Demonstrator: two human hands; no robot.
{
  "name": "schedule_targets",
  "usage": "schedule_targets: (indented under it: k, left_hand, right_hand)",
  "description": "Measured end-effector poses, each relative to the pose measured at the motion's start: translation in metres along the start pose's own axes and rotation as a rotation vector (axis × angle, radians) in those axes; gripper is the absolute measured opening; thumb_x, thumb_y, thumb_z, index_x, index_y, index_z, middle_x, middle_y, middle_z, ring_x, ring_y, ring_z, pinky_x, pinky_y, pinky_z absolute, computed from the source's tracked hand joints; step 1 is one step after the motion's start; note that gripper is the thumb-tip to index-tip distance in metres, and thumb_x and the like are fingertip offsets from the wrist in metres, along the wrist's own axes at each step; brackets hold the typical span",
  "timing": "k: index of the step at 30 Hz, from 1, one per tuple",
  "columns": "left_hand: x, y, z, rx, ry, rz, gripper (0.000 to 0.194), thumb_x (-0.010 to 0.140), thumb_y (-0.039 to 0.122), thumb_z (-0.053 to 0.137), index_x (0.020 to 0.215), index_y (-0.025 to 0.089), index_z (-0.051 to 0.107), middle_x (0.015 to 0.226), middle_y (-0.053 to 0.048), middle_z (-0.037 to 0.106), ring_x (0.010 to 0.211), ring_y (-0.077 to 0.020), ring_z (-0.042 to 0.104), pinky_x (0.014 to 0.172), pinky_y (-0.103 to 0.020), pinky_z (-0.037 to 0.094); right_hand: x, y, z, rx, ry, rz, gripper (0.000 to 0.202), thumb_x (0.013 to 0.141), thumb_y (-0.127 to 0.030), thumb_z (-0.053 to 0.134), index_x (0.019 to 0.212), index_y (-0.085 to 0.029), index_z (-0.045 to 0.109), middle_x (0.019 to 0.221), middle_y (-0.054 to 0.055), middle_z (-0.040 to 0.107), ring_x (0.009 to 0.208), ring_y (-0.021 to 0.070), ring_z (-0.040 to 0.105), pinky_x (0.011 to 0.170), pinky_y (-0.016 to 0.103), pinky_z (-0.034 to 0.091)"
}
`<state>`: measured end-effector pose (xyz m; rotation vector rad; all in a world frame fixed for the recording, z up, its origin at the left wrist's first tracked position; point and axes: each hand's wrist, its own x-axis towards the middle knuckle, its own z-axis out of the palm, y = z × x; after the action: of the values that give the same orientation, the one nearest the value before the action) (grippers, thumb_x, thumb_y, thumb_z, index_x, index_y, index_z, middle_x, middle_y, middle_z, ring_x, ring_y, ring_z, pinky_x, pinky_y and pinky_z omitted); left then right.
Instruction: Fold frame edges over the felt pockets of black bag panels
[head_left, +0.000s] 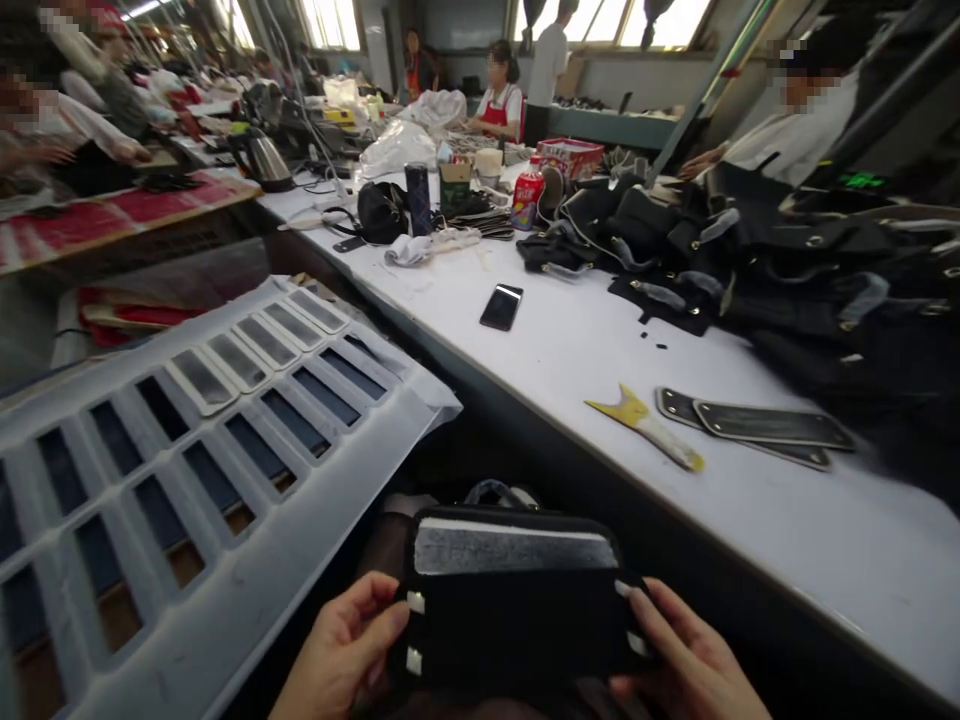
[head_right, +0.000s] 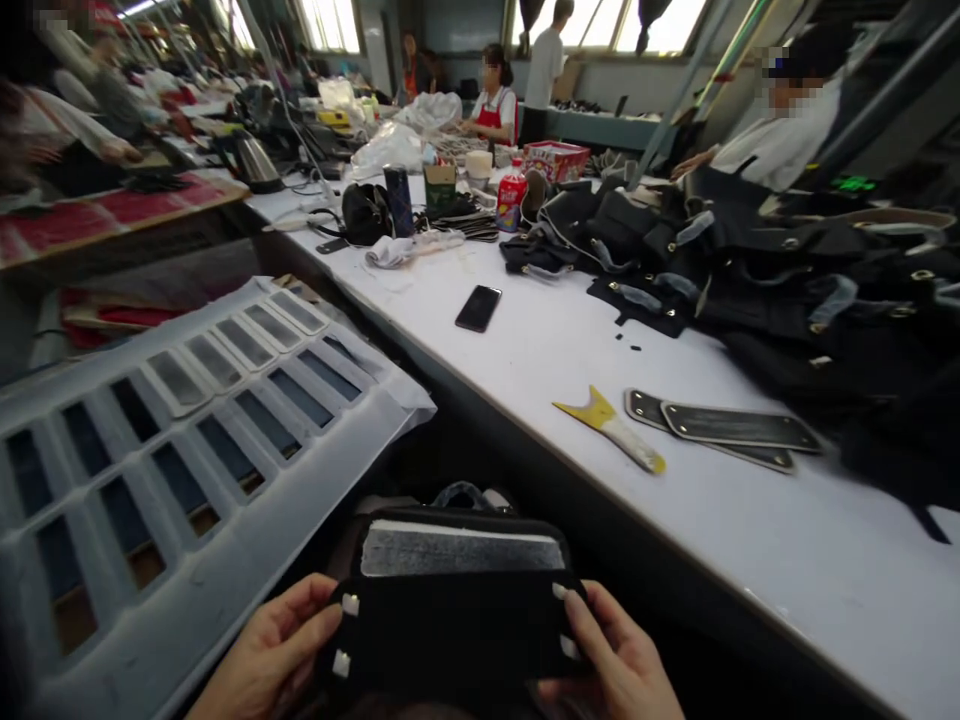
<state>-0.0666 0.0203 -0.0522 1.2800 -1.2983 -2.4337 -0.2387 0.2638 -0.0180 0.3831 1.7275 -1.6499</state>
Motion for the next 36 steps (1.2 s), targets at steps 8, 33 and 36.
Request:
schedule_targets:
  k: [8, 33, 36]
  left_hand:
    - [0.034, 0.026, 0.008, 0.280, 0.111, 0.100, 0.045, 0.063, 0.056, 0.080, 0.071, 0.016, 0.060, 0.058, 0.004, 0.055, 0.049, -0.0053, 0.042, 0.049, -0.017, 0.038]
    - [0.057, 0.024, 0.012, 0.227, 0.144, -0.026, 0.044, 0.061, 0.051, 0.081, 0.062, 0.015, 0.056, 0.054, 0.003, 0.054, 0.050, -0.0064, 0.041, 0.046, -0.019, 0.028]
    - [0.059, 0.021, 0.011, 0.218, 0.152, -0.025, 0.044, 0.063, 0.050, 0.081, 0.064, 0.014, 0.055, 0.054, 0.003, 0.053, 0.049, -0.0056, 0.039, 0.045, -0.018, 0.024]
  right_hand:
    - [0.031, -0.003, -0.013, -0.338, 0.204, -0.237, 0.057, 0.064, -0.069, 0.074, 0.072, -0.013, 0.063, 0.057, -0.003, 0.044, 0.050, 0.0056, 0.029, 0.039, 0.017, 0.023]
    - [0.065, 0.006, -0.019, -0.170, 0.169, -0.050, 0.054, 0.063, -0.063, 0.079, 0.066, -0.016, 0.055, 0.060, -0.005, 0.041, 0.051, 0.0064, 0.031, 0.042, 0.020, 0.027]
    - [0.067, 0.011, -0.023, -0.161, 0.158, -0.047, 0.053, 0.064, -0.062, 0.079, 0.067, -0.016, 0.054, 0.060, -0.005, 0.040, 0.050, 0.0064, 0.031, 0.041, 0.019, 0.028]
